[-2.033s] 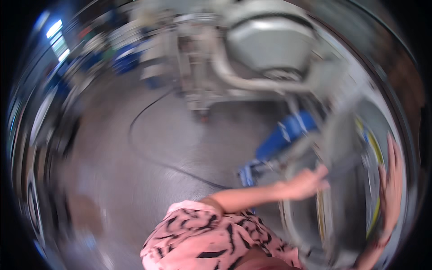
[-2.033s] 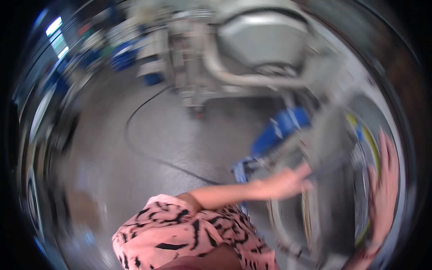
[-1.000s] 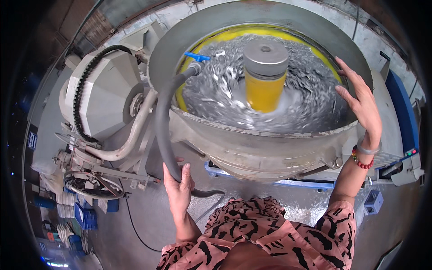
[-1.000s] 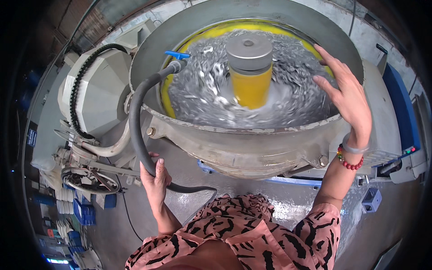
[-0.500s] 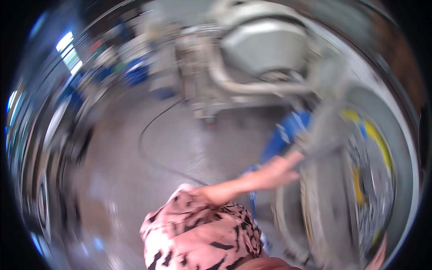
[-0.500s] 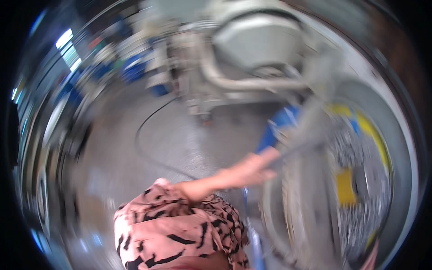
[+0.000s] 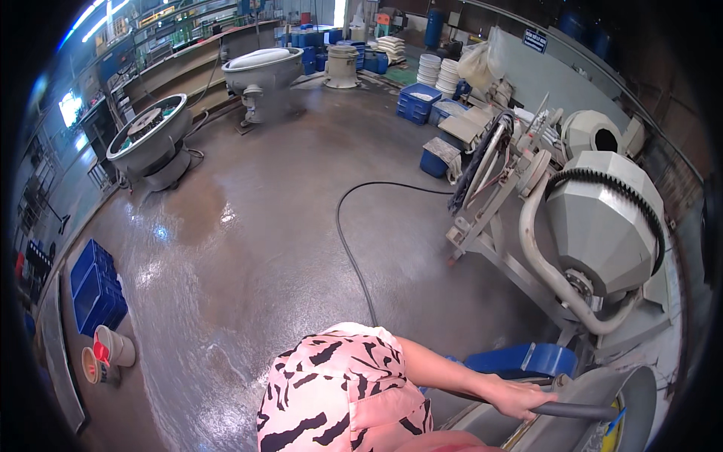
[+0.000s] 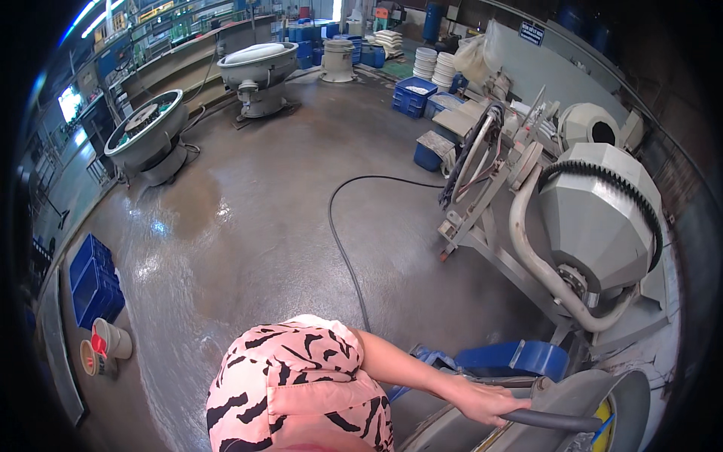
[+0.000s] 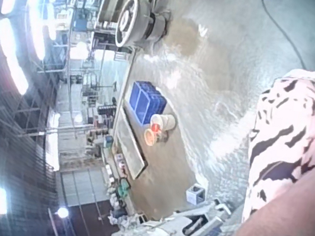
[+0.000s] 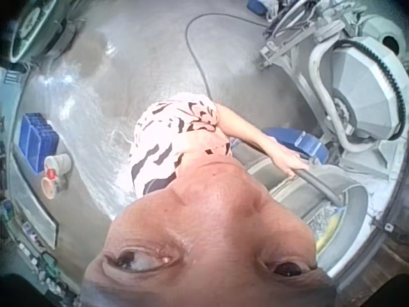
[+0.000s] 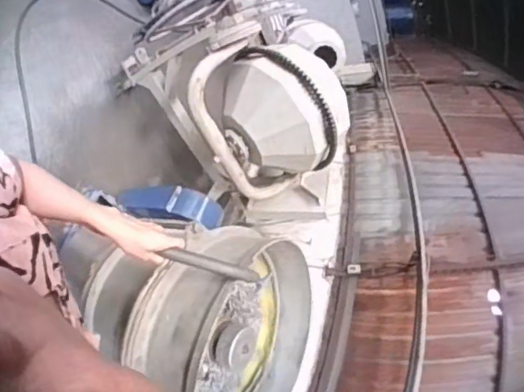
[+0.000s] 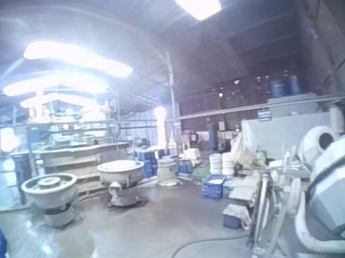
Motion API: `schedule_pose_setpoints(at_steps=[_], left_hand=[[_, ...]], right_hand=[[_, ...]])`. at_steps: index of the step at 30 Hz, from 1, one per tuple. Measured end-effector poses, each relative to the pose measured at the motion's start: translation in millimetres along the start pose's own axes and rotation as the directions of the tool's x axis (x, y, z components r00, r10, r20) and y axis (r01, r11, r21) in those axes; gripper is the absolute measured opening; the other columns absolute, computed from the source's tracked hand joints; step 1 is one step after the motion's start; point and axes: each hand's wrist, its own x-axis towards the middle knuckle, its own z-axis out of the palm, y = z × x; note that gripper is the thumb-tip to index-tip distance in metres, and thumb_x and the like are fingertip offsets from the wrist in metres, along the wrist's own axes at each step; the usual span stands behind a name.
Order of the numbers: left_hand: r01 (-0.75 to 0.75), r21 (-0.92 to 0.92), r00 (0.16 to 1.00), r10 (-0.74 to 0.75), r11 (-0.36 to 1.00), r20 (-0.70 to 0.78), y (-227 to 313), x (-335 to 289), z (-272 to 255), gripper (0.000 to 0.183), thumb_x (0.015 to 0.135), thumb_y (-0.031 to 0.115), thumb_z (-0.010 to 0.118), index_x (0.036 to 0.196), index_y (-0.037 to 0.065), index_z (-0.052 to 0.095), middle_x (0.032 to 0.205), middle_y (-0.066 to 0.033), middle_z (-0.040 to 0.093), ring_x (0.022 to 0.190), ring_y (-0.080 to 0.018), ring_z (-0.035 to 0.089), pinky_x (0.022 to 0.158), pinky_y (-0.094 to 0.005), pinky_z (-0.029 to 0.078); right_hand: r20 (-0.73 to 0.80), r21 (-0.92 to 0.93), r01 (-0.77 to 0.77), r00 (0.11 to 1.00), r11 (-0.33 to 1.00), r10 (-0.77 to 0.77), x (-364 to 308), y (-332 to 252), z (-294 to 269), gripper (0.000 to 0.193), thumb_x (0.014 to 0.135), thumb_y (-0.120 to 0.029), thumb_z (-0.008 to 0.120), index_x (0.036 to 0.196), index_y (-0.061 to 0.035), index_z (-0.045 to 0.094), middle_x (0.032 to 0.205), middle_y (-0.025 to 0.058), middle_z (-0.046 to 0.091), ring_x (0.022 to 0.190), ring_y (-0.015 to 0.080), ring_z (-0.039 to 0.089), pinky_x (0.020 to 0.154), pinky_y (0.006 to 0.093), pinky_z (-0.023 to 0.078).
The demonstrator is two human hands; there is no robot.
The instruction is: The person uses a hose to spray water into a vibratory tumble bowl containing green abrasive media and then moves to a second rotating tumbler containing metallic parts, reaching into the rotating media by hand and adjusting a valve on a hose.
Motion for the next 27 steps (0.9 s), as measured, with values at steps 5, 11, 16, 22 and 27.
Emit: schedule_pose_setpoints(at_steps=[5,11,16,22,27], left_hand=[[0.050,0.015,0.999,-0.050,0.999,-0.008,1.4,-3.1,1.9,0.038,0.080,0.011,0.056,0.109,0.002,0.032,0.077,-0.0207,0.051,0.080,-0.0392,0.052,0.069,-0.0480,0.038],[0.084,0.058,0.996,-0.085,0.995,0.024,9.3,-4.2,-2.2,0.037,0.081,0.011,0.055,0.109,0.003,0.032,0.082,-0.0223,0.050,0.085,-0.0396,0.051,0.072,-0.0484,0.038],[0.088,0.044,0.995,-0.089,0.995,0.032,9.9,-5.6,-2.2,0.037,0.081,0.013,0.055,0.109,0.003,0.033,0.084,-0.0230,0.050,0.087,-0.0404,0.051,0.073,-0.0484,0.038],[0.149,0.027,0.986,-0.151,0.988,0.070,14.5,-4.4,-7.6,0.039,0.081,0.013,0.055,0.112,0.002,0.034,0.088,-0.0243,0.051,0.091,-0.0402,0.050,0.075,-0.0487,0.039],[0.139,0.034,0.987,-0.141,0.990,0.076,7.4,-1.3,-7.3,0.041,0.081,0.014,0.055,0.114,0.002,0.034,0.087,-0.0236,0.051,0.090,-0.0393,0.050,0.076,-0.0483,0.039]], right_hand=[[0.006,0.058,0.045,0.999,0.997,-0.045,6.3,-4.1,19.7,0.039,0.095,-0.019,0.036,0.121,0.0051,0.049,0.125,0.0146,0.051,0.115,0.0213,0.047,0.099,0.0303,0.034],[0.035,0.075,0.050,0.998,0.996,-0.053,5.9,-4.8,22.4,0.039,0.095,-0.020,0.036,0.121,0.0051,0.049,0.124,0.0147,0.051,0.115,0.0215,0.048,0.099,0.0303,0.034],[0.040,0.073,0.040,0.998,0.997,-0.043,4.8,-5.7,23.3,0.039,0.095,-0.020,0.036,0.121,0.0051,0.049,0.124,0.0148,0.051,0.114,0.0216,0.048,0.099,0.0303,0.034],[0.046,0.083,0.048,0.998,0.995,-0.052,13.0,4.9,19.5,0.039,0.095,-0.020,0.036,0.120,0.0050,0.050,0.123,0.0149,0.052,0.114,0.0218,0.048,0.099,0.0302,0.034],[0.051,0.069,0.023,0.998,0.997,-0.026,13.8,7.8,16.7,0.039,0.095,-0.021,0.036,0.120,0.0050,0.050,0.123,0.0150,0.052,0.114,0.0219,0.048,0.099,0.0302,0.034]])
